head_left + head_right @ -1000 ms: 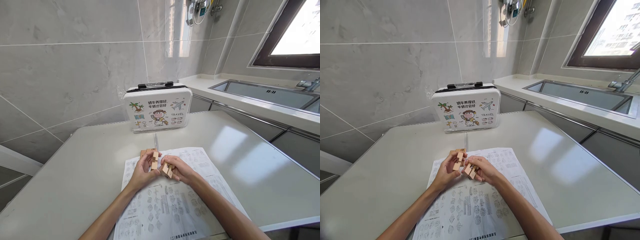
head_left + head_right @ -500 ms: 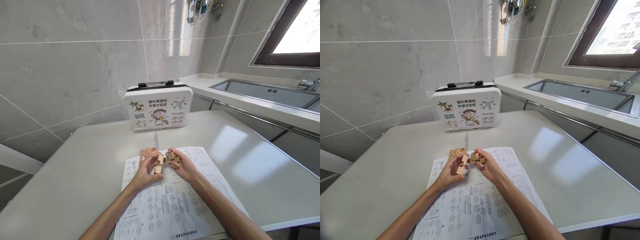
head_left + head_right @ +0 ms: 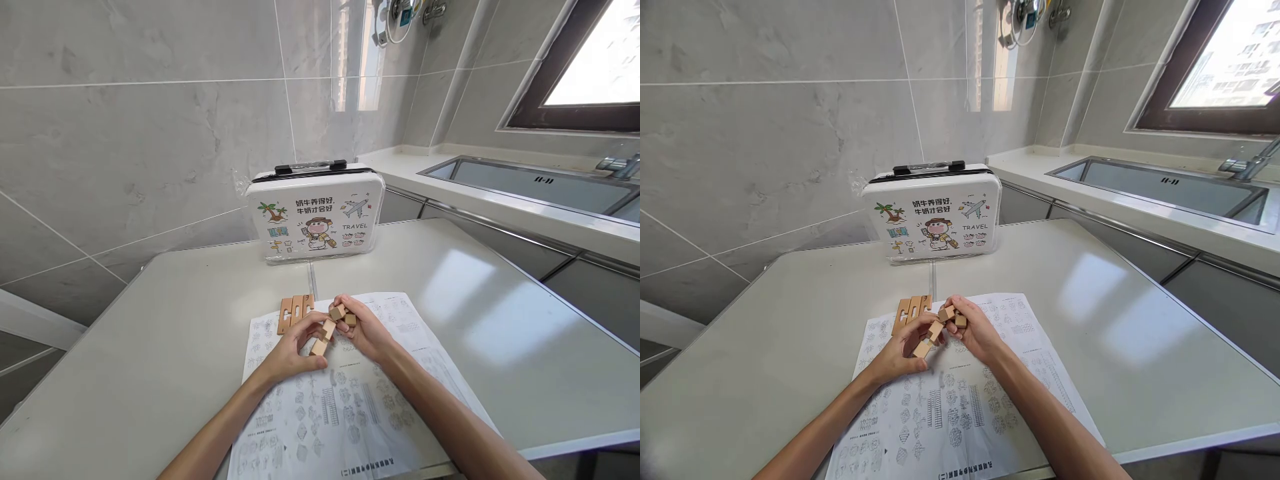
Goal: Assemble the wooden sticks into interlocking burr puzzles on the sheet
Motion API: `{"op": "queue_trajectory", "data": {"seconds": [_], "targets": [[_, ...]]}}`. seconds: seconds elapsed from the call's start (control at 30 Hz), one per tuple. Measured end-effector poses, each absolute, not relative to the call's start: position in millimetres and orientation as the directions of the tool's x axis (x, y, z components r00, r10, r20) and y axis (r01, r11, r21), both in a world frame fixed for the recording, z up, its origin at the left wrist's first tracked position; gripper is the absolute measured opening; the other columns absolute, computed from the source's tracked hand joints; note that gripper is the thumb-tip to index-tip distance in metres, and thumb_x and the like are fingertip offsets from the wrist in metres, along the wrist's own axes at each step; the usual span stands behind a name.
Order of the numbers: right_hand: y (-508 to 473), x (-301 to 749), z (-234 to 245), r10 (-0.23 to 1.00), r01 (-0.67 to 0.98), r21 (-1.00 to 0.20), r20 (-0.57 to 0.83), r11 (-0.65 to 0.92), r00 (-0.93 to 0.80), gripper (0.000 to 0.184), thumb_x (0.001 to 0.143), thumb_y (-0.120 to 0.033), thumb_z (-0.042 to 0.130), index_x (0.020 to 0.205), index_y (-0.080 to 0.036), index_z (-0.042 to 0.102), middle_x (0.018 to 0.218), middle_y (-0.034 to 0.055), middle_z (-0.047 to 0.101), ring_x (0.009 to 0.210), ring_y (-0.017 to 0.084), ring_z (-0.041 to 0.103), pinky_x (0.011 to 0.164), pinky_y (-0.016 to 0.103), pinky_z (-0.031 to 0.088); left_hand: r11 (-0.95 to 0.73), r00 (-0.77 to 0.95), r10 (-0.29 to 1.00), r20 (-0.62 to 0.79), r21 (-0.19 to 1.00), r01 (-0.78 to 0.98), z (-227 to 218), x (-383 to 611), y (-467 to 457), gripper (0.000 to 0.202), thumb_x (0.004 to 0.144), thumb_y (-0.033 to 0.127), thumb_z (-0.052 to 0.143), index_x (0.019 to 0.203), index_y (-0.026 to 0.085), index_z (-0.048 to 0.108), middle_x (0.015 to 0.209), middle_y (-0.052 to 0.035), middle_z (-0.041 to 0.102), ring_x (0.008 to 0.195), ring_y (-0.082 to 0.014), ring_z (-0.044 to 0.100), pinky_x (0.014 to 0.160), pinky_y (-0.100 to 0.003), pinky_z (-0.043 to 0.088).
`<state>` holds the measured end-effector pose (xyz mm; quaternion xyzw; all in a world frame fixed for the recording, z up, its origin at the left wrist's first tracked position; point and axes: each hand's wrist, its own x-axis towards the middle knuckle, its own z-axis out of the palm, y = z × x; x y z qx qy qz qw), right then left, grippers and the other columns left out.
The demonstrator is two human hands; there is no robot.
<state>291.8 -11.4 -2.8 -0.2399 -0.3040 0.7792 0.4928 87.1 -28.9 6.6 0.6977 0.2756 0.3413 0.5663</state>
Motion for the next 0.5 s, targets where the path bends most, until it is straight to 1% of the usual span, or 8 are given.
{"op": "queue_trajectory", "data": {"seconds": [0.13, 0.23, 0.3, 0.37, 0.43, 0.5], "targets": [[-11.2, 292.0, -2.3, 0.917, -0.639, -0.692, -0.084, -0.336, -0.39, 0.034, 0.087, -0.052, 0.076, 0.089, -0.02, 0.066, 0.085, 0.0008, 0.062, 0.054, 0.007, 0.046, 0.046, 0.021, 0.035, -0.185, 0.569, 0.81, 0.138, 0.982, 0.026, 0.3, 84.6, -28.8, 0.074, 0.073, 0.059, 0.086, 0.134, 0.028, 0.058, 0.13, -0.0124, 0.058, 0.106, -0.0265, 0.062, 0.099, -0.046, 0.05], [-9.6, 292.0, -3.4, 0.923, -0.646, -0.686, -0.102, -0.335, -0.371, 0.036, 0.085, -0.054, 0.078, 0.092, -0.021, 0.066, 0.088, 0.0009, 0.064, 0.057, 0.009, 0.054, 0.046, 0.022, 0.04, -0.198, 0.553, 0.82, 0.15, 0.98, 0.027, 2.2, 85.6, -29.8, 0.072, 0.072, 0.056, 0.087, 0.132, 0.027, 0.058, 0.126, -0.0113, 0.06, 0.103, -0.0254, 0.063, 0.097, -0.044, 0.051], [-7.9, 291.7, -4.7, 0.937, -0.659, -0.683, -0.115, -0.315, -0.329, 0.037, 0.083, -0.055, 0.08, 0.094, -0.022, 0.066, 0.087, 0.0004, 0.063, 0.063, 0.012, 0.061, 0.05, 0.023, 0.047, -0.217, 0.54, 0.823, 0.174, 0.976, 0.017, 5.8, 86.7, -30.3, 0.069, 0.074, 0.055, 0.087, 0.13, 0.026, 0.059, 0.126, -0.0113, 0.06, 0.103, -0.025, 0.063, 0.096, -0.043, 0.052], [-5.9, 291.3, -6.2, 0.954, -0.679, -0.676, -0.136, -0.286, -0.266, 0.039, 0.081, -0.055, 0.082, 0.095, -0.023, 0.066, 0.087, -0.0003, 0.063, 0.069, 0.014, 0.064, 0.056, 0.025, 0.052, -0.248, 0.513, 0.834, 0.204, 0.969, 0.017, 9.5, 87.3, -30.8, 0.066, 0.074, 0.055, 0.086, 0.127, 0.026, 0.06, 0.128, -0.0116, 0.06, 0.102, -0.0242, 0.063, 0.096, -0.042, 0.052], [-4.2, 291.3, -7.3, 0.964, -0.696, -0.667, -0.162, -0.264, -0.211, 0.039, 0.079, -0.055, 0.084, 0.093, -0.023, 0.066, 0.088, -0.0004, 0.063, 0.072, 0.015, 0.064, 0.06, 0.026, 0.055, -0.296, 0.47, 0.852, 0.233, 0.953, 0.063, 12.6, 87.4, -31.9, 0.065, 0.073, 0.053, 0.087, 0.126, 0.025, 0.061, 0.129, -0.0114, 0.059, 0.104, -0.0242, 0.063, 0.097, -0.042, 0.053], [-3.4, 291.9, -7.5, 0.973, -0.701, -0.675, -0.171, -0.228, -0.152, 0.038, 0.078, -0.053, 0.084, 0.088, -0.022, 0.065, 0.085, -0.0001, 0.062, 0.074, 0.015, 0.063, 0.063, 0.027, 0.056, -0.362, 0.426, 0.864, 0.269, 0.92, 0.153, 15.2, 87.6, -33.9, 0.066, 0.071, 0.05, 0.089, 0.125, 0.026, 0.061, 0.127, -0.0106, 0.059, 0.108, -0.0256, 0.062, 0.099, -0.043, 0.053]]}}
